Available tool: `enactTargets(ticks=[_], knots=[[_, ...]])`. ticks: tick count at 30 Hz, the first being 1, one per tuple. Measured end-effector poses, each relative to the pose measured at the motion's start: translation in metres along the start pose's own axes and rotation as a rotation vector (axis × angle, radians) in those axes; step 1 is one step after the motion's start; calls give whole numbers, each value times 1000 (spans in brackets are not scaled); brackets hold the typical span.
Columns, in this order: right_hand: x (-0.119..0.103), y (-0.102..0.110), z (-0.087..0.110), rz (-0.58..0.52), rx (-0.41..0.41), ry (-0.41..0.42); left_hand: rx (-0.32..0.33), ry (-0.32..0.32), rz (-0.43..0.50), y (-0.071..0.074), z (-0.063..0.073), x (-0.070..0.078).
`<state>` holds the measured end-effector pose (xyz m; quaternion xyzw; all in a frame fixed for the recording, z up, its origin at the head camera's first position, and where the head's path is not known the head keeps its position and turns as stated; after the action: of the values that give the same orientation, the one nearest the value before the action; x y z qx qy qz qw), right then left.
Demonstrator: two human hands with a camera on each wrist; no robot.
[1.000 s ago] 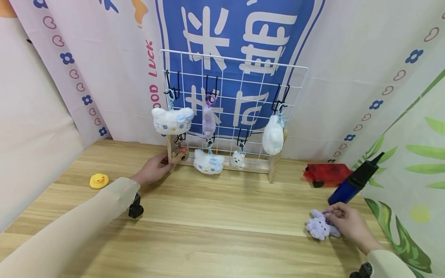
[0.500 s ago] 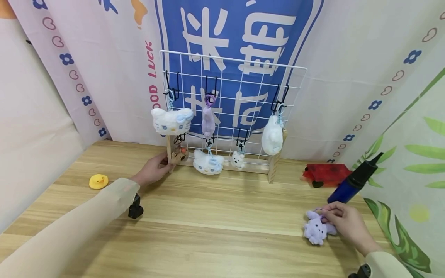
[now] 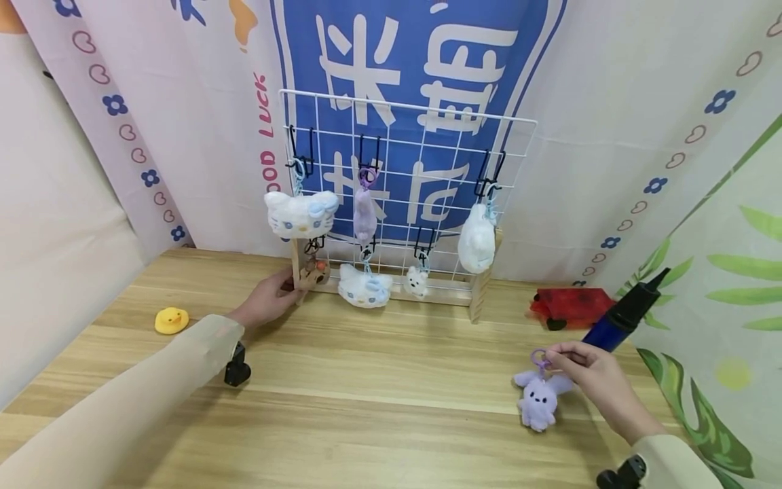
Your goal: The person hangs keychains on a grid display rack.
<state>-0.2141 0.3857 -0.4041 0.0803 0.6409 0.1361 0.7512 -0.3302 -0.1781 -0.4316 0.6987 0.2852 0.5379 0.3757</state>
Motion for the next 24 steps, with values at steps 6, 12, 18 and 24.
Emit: enactTargets(ticks=[6, 12, 18, 24], knots=[[-9, -9, -3, -160, -64, -11, -1, 9, 1, 0, 0, 1], [-26, -19, -6, -313, -146, 51, 11, 3, 3, 2, 1, 3], [-44, -34, -10, -401, -222, 127, 16, -1, 10, 3, 1, 2], [-56, -48, -15, -436, -257, 156, 21, -9, 3, 1, 1, 1]])
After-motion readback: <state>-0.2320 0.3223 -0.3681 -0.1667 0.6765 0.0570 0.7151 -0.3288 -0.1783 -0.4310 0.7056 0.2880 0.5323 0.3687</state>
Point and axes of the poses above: each hand's wrist, its own z-axis away from the middle knuckle, its own y-axis out of the back of the hand, x = y × z, the point moved 5 cm from there along -z, towards the middle knuckle, and after that the axes turned 11 degrees about -z, right-handed, at the moved point
